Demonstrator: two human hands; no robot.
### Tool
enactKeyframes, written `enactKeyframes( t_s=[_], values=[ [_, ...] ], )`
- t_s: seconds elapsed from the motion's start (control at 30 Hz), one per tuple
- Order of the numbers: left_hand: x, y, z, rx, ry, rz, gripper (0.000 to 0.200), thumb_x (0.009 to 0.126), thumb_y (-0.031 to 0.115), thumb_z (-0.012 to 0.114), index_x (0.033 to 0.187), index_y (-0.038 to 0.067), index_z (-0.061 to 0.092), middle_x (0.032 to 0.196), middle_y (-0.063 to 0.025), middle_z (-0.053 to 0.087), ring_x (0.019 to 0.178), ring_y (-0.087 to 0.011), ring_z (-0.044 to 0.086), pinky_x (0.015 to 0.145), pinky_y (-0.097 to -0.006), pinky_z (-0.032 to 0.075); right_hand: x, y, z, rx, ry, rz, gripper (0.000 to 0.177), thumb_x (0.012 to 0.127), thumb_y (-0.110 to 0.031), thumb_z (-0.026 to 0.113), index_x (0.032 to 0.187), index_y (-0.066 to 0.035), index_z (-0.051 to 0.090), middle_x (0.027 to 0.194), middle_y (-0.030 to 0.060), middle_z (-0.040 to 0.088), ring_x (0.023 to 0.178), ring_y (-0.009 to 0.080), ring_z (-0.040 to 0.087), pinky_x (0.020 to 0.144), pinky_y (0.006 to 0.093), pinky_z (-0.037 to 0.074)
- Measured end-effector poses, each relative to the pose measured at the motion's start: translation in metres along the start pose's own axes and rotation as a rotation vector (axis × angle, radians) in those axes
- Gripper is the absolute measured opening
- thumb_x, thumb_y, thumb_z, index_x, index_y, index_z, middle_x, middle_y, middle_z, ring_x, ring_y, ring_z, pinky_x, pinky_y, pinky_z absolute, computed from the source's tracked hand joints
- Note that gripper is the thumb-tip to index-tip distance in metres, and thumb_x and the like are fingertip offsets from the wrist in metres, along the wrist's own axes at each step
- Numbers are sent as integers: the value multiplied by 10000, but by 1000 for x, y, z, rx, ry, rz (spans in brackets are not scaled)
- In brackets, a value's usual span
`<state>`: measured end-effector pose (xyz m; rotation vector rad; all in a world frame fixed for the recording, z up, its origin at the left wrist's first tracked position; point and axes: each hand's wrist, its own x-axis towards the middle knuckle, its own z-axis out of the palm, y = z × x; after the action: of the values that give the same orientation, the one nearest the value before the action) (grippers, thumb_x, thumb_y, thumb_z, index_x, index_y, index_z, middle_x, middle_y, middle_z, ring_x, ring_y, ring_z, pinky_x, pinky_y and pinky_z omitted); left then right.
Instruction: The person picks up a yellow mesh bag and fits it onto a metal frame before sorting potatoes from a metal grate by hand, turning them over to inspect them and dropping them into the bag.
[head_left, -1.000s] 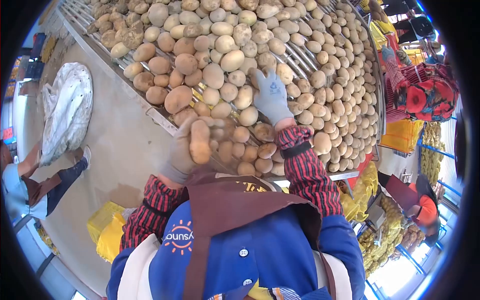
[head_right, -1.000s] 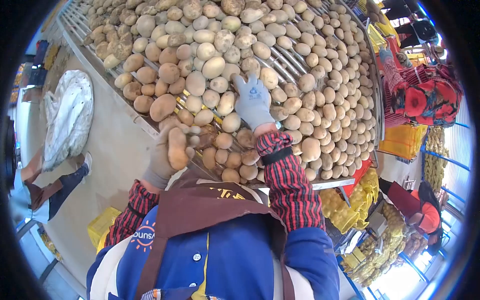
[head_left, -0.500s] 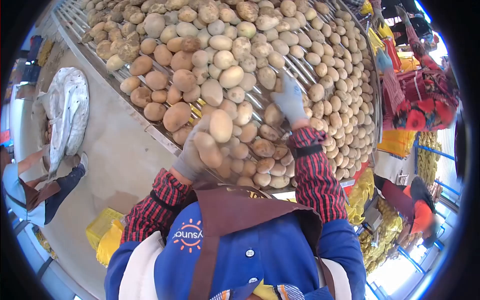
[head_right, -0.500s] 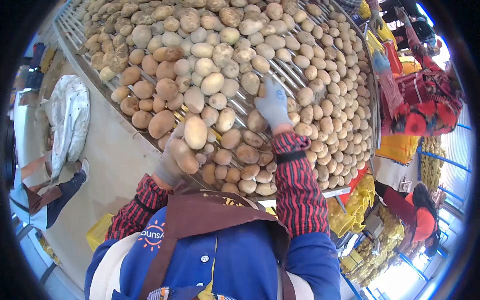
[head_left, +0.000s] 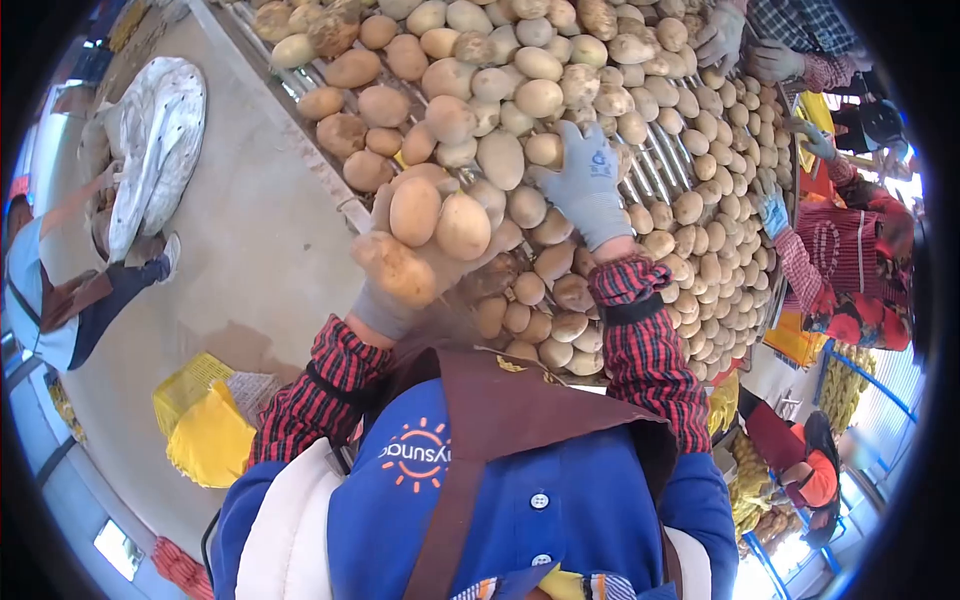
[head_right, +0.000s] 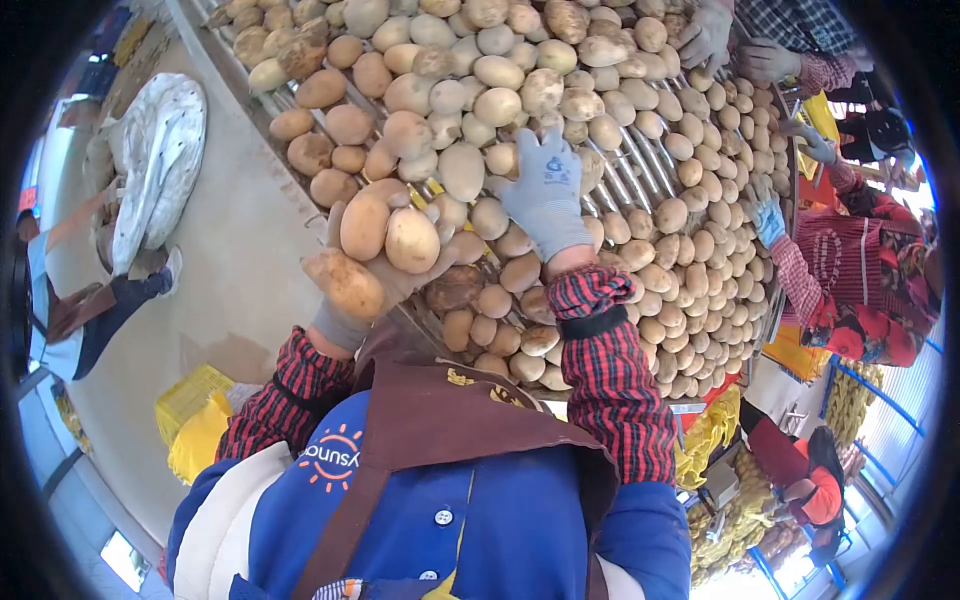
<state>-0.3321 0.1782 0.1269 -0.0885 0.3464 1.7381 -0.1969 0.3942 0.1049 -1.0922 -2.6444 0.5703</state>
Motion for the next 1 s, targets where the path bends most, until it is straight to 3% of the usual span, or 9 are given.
enactKeyframes(
  t_s=[0.07,0.13,0.2,0.23,0.4,0.6,0.7,0.83,1.0],
  values=[
    [3,-2,1,-17,-42,15,524,1011,368,614,1425,117,414,1370,-108,549,1344,-296,502,1132,-552,423,-3,2,-5,17,1,-11,603,668,-303,855,1138,-47,579,1111,228,595,1072,414,579,886,518,484],
    [5,-4,16,646,-4,258,456,922,340,712,1261,108,516,1261,-82,594,1208,-270,552,1040,-483,455,-9,6,-20,31,15,-43,602,702,-311,858,1149,-21,580,1073,190,620,1039,369,614,872,494,501],
    [4,-3,34,1313,49,510,391,833,313,810,1098,98,617,1151,-56,639,1072,-244,601,948,-414,487,-30,-9,-51,998,-70,360,538,775,-271,832,1150,20,578,1087,164,649,1017,315,653,898,459,529],
    [3,-4,40,1646,78,633,361,789,299,859,1016,94,668,1096,-43,662,1004,-231,626,902,-380,503,-43,-14,-53,1311,-16,364,496,886,-258,745,1230,53,568,1168,170,664,1020,298,684,921,457,556],
    [-2,-22,49,1983,-18,879,330,710,290,912,857,93,691,953,-35,661,860,-247,632,735,-369,511,-109,-4,-45,2234,-223,154,617,953,-386,617,1416,-3,479,1310,219,614,1128,405,648,920,516,564],
    [-20,-59,56,2039,-260,817,347,677,236,911,861,95,653,932,-40,603,861,-256,610,715,-391,503,-180,-23,-65,2436,-55,215,621,956,-439,655,1351,16,507,1212,219,642,1031,345,675,893,460,582],
    [-36,-93,70,1570,-316,646,545,628,112,944,1064,39,626,982,-54,596,913,-208,612,804,-342,531,-220,-18,-70,2320,17,-32,613,900,-355,737,1346,-2,510,1232,216,623,1058,329,654,873,429,562],
    [-50,-132,65,1897,-510,578,542,648,80,920,1068,24,582,1066,-70,576,952,-198,622,797,-332,543,-280,-6,-75,2248,223,-119,681,787,-207,842,1351,-16,511,1282,202,597,1122,302,628,908,404,544],
    [-62,-179,66,1803,-714,479,483,728,154,852,1105,39,572,1083,-76,591,982,-207,621,834,-354,542,-350,-8,-85,2067,486,-66,753,733,-197,877,1363,-16,506,1304,167,600,1161,273,635,951,402,556]
  ],
)
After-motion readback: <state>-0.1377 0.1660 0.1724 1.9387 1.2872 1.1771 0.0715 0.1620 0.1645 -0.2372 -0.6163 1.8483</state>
